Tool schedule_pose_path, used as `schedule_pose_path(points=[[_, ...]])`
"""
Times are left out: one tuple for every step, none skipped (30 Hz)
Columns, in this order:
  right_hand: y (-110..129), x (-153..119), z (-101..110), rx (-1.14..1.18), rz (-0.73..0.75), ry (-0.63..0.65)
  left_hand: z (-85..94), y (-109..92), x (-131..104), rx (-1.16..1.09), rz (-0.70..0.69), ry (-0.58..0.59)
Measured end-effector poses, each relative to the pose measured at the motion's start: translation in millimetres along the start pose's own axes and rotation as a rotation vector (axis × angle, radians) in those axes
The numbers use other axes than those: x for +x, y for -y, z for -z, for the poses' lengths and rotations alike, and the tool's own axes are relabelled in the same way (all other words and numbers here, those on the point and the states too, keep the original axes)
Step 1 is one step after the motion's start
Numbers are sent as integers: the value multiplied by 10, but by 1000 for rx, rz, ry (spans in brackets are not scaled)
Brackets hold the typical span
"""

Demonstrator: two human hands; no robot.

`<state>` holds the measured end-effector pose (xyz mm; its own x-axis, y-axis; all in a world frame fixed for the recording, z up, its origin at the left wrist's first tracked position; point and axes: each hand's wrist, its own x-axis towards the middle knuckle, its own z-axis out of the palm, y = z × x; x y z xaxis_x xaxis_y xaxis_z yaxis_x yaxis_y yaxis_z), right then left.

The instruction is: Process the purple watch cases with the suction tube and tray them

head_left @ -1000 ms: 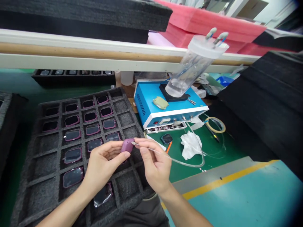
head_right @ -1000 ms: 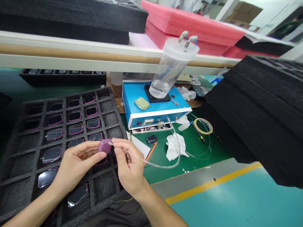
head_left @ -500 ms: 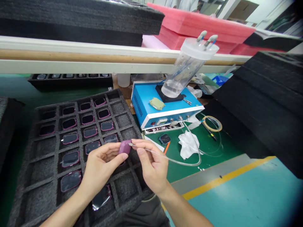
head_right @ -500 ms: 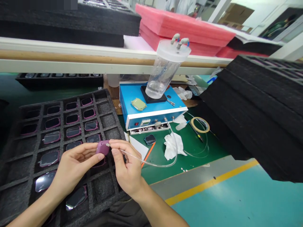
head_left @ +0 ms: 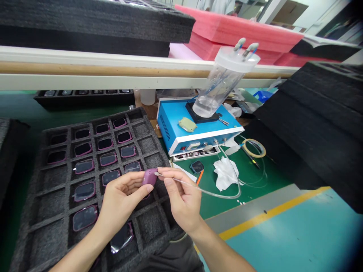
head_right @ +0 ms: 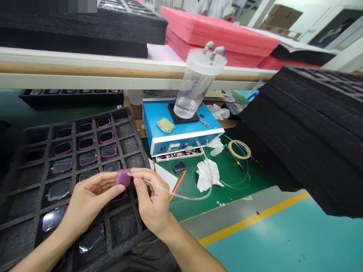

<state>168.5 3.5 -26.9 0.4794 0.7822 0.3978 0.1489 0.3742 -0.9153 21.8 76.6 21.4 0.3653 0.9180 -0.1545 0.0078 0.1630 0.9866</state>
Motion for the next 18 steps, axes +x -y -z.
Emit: schedule_pose_path(points=[[1,0,0,-1,-2,0,1,0,0,1,1,-1],[2,1,1,0,-3,1,2,1,-1,1,1,-2],[3,1,1,3,-2,1,3,3,-1,0,2,-3],[5,2,1,6,0,1,4,5,-1,-3,0,-2],[6,2,1,10,1,3,4,7,-1,-6,0,-1],[6,3,1,12,1,4,3,8,-1,-8,-1,-1],[7,3,0,13,0,4,2,9,-1,-9,1,-1],[7,3,-1,12,-3,3,0,8,0,-9,3,-2],[8,4,-2,9,-4,3,-2,6,1,-8,5,-3],[8,6,-3,8,-2,2,-3,3,1,-5,7,-4],[9,8,-4,8,0,1,-3,0,1,-3,8,-5],[10,11,-5,8,2,-1,-3,-4,1,-1,8,-6],[11,14,-5,8,4,-2,-3,-7,1,1,9,-6],[13,16,-5,7,4,-3,-2,-8,0,1,10,-5],[15,18,-4,7,3,-3,0,-8,0,1,11,-4],[17,19,-3,7,2,-3,1,-6,-1,-1,12,-4],[18,19,-2,8,1,-2,3,-3,-2,-3,12,-3],[20,18,-2,9,1,-1,4,1,-2,-5,12,-3]])
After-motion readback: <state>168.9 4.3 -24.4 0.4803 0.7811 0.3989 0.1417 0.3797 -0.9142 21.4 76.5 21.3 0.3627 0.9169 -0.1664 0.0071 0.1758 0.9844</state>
